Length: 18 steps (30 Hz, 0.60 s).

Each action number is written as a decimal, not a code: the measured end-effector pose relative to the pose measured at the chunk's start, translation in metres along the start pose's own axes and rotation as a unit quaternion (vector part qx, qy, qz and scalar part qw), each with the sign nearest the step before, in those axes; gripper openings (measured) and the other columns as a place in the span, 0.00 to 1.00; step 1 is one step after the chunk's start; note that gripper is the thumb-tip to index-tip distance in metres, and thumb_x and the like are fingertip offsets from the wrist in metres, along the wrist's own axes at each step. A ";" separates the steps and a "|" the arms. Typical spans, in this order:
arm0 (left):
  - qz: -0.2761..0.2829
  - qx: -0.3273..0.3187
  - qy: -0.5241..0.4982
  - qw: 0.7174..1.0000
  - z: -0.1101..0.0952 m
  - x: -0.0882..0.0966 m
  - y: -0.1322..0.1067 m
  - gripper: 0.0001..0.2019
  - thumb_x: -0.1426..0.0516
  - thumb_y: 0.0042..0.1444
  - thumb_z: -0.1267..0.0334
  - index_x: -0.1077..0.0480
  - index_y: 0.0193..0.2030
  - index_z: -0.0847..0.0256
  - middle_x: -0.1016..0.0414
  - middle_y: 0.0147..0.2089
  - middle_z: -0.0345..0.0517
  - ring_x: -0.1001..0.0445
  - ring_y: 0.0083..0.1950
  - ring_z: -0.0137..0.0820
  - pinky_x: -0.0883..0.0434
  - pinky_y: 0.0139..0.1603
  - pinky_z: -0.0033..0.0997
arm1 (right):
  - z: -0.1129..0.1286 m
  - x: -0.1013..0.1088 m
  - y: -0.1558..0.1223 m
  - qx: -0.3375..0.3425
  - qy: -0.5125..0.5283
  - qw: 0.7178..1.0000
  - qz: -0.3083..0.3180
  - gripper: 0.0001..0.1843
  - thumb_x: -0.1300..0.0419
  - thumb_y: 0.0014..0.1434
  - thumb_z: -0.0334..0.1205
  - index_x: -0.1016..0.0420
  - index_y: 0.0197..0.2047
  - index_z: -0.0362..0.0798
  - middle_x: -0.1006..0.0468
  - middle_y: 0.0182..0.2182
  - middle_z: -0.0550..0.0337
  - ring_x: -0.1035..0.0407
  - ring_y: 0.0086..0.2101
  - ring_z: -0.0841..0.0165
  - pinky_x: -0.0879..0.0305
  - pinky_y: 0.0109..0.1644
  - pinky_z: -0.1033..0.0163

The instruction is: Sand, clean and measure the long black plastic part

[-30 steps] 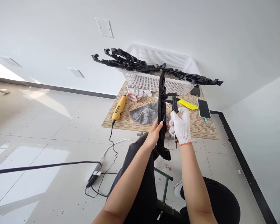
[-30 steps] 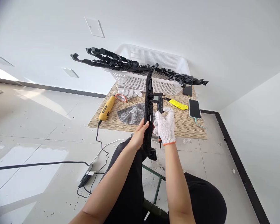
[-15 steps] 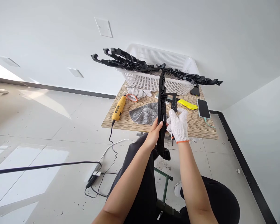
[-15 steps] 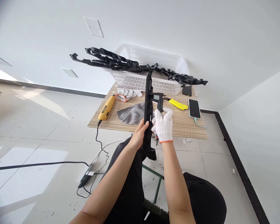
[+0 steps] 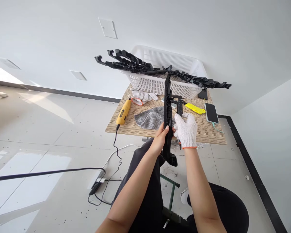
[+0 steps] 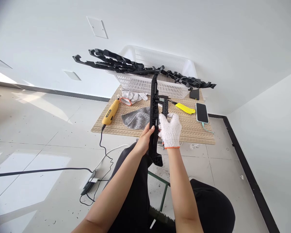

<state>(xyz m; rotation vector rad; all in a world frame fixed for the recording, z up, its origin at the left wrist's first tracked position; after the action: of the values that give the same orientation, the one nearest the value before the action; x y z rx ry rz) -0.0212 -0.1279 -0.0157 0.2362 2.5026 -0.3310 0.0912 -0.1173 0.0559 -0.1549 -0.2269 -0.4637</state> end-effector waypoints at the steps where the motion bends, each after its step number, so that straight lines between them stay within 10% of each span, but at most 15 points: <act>1: -0.002 0.001 0.000 1.000 0.000 0.000 0.000 0.23 0.38 0.56 0.49 0.32 0.54 0.57 0.24 0.41 0.44 0.24 0.43 0.33 0.28 0.44 0.31 | 0.001 0.001 0.000 0.001 -0.008 1.000 -0.004 0.20 0.36 0.56 0.56 0.34 0.44 0.52 0.27 0.17 0.68 0.36 0.12 0.71 0.42 0.13 0.69; 10: 0.001 -0.011 0.004 1.000 -0.005 -0.002 -0.002 0.19 0.39 0.57 0.51 0.31 0.51 0.57 0.25 0.41 0.42 0.24 0.47 0.32 0.29 0.49 0.29 | 0.011 0.005 -0.006 0.065 -0.069 0.995 0.014 0.39 0.38 0.59 0.53 0.46 0.69 0.56 0.28 0.20 0.68 0.32 0.16 0.67 0.37 0.16 0.66; 18: -0.001 -0.006 0.002 1.000 -0.006 -0.004 -0.003 0.19 0.38 0.57 0.51 0.31 0.52 0.57 0.25 0.42 0.42 0.25 0.45 0.32 0.29 0.43 0.28 | 0.005 0.002 -0.002 0.052 -0.038 0.997 0.031 0.29 0.41 0.58 0.54 0.38 0.61 0.57 0.29 0.22 0.68 0.33 0.18 0.68 0.40 0.17 0.68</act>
<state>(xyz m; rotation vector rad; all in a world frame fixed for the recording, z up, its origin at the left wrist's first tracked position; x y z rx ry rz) -0.0224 -0.1292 -0.0079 0.2305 2.5090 -0.3176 0.0914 -0.1185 0.0617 -0.0765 -0.3194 -0.3844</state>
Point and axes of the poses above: each hand's wrist, its own y-axis towards the middle knuckle, its own x-axis out of the back of the hand, z = x × y, the point moved 5 cm from there along y, towards the middle knuckle
